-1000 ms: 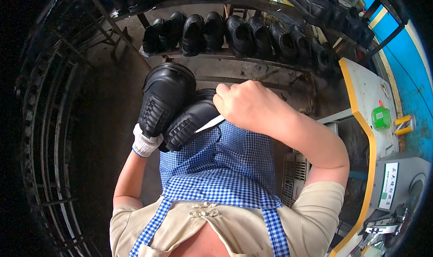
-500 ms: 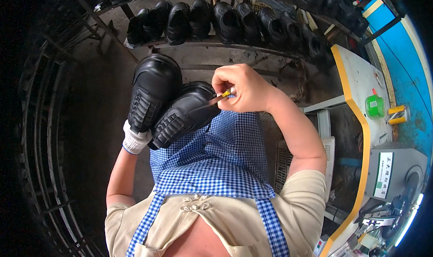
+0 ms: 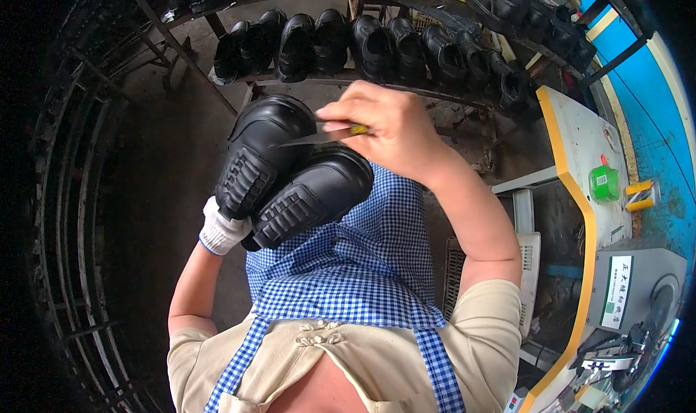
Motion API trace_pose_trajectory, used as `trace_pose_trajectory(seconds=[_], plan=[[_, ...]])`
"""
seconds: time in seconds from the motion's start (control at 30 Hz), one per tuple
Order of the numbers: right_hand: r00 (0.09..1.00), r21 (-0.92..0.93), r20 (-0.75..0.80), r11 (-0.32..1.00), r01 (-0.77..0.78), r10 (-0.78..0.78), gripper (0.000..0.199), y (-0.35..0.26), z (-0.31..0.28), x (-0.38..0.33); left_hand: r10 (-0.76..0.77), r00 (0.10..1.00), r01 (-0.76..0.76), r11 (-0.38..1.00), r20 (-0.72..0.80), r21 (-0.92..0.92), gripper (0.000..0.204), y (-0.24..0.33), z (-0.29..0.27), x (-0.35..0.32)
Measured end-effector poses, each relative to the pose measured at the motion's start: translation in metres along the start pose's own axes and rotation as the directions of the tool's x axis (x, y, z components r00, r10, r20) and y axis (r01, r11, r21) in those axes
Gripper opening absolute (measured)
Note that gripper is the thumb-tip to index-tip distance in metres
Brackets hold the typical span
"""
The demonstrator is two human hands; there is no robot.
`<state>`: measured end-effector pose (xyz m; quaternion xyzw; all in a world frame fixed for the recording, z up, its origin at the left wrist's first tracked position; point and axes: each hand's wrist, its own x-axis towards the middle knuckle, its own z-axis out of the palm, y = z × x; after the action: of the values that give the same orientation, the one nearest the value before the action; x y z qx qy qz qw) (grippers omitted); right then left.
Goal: The person uses a small knife to trim excess material from the edges of black shoes. They pick up shoes from a rack, hold them in their left hand, and scrape the seams with the knife in their right hand before placing them back on the rack.
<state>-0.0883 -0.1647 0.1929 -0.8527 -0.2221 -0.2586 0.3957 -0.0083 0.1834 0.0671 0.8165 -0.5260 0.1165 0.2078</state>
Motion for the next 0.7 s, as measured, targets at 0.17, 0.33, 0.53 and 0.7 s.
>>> trace_pose_trajectory(seconds=[0.17,0.33,0.53,0.7], plan=[[0.983,-0.177,0.091,0.969,0.174,-0.16,0.028,-0.001,0.007,0.014,0.001,0.999,0.004,0.994,0.045,-0.106,0.046,0.007,-0.004,0.009],[0.936,-0.349,0.319,0.9,0.262,-0.149,0.018,-0.013,-0.007,0.024,-0.12,0.97,0.171,0.957,0.213,-0.237,0.044,0.017,-0.02,0.023],[0.875,-0.427,0.481,0.857,0.288,-0.054,0.023,-0.025,-0.012,0.034,-0.089,0.961,0.149,0.964,0.261,-0.221,0.043,0.019,-0.026,0.031],[0.906,-0.397,0.421,0.889,0.228,-0.044,0.022,-0.017,-0.007,0.025,-0.128,0.941,0.217,0.938,0.313,-0.271,0.042,0.028,-0.028,0.032]])
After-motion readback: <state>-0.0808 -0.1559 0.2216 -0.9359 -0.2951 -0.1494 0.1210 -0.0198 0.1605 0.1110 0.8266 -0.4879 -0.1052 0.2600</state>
